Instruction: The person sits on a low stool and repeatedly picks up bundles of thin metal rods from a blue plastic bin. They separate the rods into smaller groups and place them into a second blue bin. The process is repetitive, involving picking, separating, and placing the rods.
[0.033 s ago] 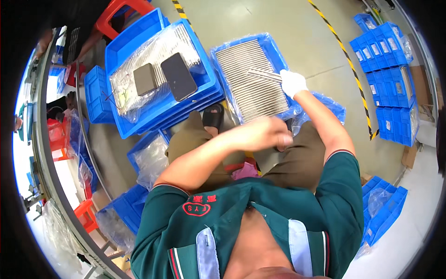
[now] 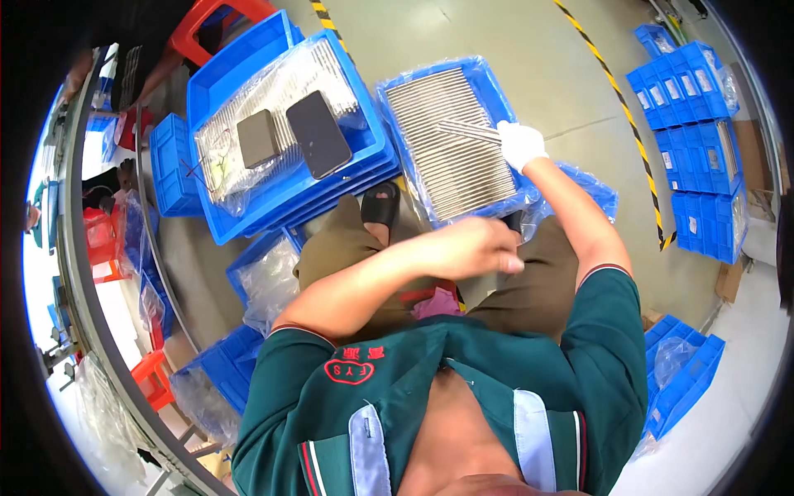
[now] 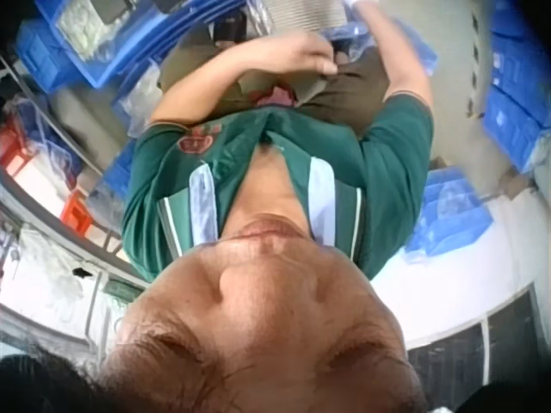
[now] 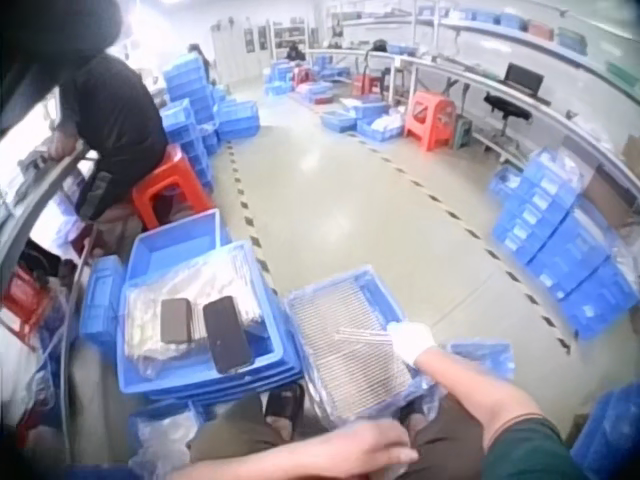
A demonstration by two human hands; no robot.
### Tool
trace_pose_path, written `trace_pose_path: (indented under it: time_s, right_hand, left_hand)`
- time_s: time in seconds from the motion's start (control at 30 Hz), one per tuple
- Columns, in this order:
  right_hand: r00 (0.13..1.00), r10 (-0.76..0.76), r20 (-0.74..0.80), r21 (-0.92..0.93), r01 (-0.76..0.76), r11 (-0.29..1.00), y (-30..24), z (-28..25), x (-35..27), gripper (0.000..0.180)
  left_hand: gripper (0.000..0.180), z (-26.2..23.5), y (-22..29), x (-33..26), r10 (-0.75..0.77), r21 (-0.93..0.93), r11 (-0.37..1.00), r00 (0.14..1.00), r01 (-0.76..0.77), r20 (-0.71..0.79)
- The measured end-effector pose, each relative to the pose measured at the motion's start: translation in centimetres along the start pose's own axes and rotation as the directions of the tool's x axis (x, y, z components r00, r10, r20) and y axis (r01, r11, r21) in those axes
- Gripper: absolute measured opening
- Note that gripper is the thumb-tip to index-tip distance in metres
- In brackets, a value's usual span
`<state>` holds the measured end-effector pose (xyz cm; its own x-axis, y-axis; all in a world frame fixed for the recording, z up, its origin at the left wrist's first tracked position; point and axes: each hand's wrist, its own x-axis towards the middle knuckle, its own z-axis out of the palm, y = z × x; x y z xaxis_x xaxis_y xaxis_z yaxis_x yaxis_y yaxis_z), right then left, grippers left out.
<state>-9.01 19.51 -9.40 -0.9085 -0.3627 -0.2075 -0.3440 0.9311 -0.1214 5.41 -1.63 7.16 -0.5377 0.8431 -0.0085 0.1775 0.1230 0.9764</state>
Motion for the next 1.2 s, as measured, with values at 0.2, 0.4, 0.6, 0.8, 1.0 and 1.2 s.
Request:
trace_pose_path:
  time_s: [0.2,0.4,0.6,0.8,1.0,1.2]
  right_hand:
    - [0.962,-0.274,0.01,-0.01,0.274,0.962,-0.4,2.4,4.9,0.024]
    - [0.906,-0.387,0.172,0.063,0.382,0.922,-2.9,2.2,8.4,0.035]
    - [0.861,-0.509,0.012,0.003,0.509,0.861,-2.7,4.7,9.6,0.045]
    - [0.878,-0.468,-0.098,0.018,0.472,0.881,-3.5,5.0,9.4,0.041]
    - [0.913,-0.361,-0.19,0.062,0.378,0.924,-6.0,7.3,9.6,0.02]
    - [0.885,-0.367,-0.284,0.056,0.398,0.916,-7.2,7.8,8.3,0.011]
  left_hand:
    - [0.03,-0.4,0.1,-0.9,-0.076,-0.041,0.996,0.997,0.074,-0.034]
    - [0.032,-1.0,-0.2,-1.0,-0.087,-0.09,0.993,0.995,0.081,-0.056]
    - [0.032,-1.5,-0.5,-1.3,-0.086,-0.141,0.987,0.994,0.076,-0.069]
    - [0.03,-1.6,-0.4,-1.4,-0.094,-0.166,0.983,0.993,0.082,-0.068]
    - [0.027,-1.8,0.0,-1.2,-0.113,-0.178,0.979,0.991,0.099,-0.067]
    - [0.028,-1.3,-0.3,-0.7,-0.115,-0.171,0.98,0.989,0.097,-0.097]
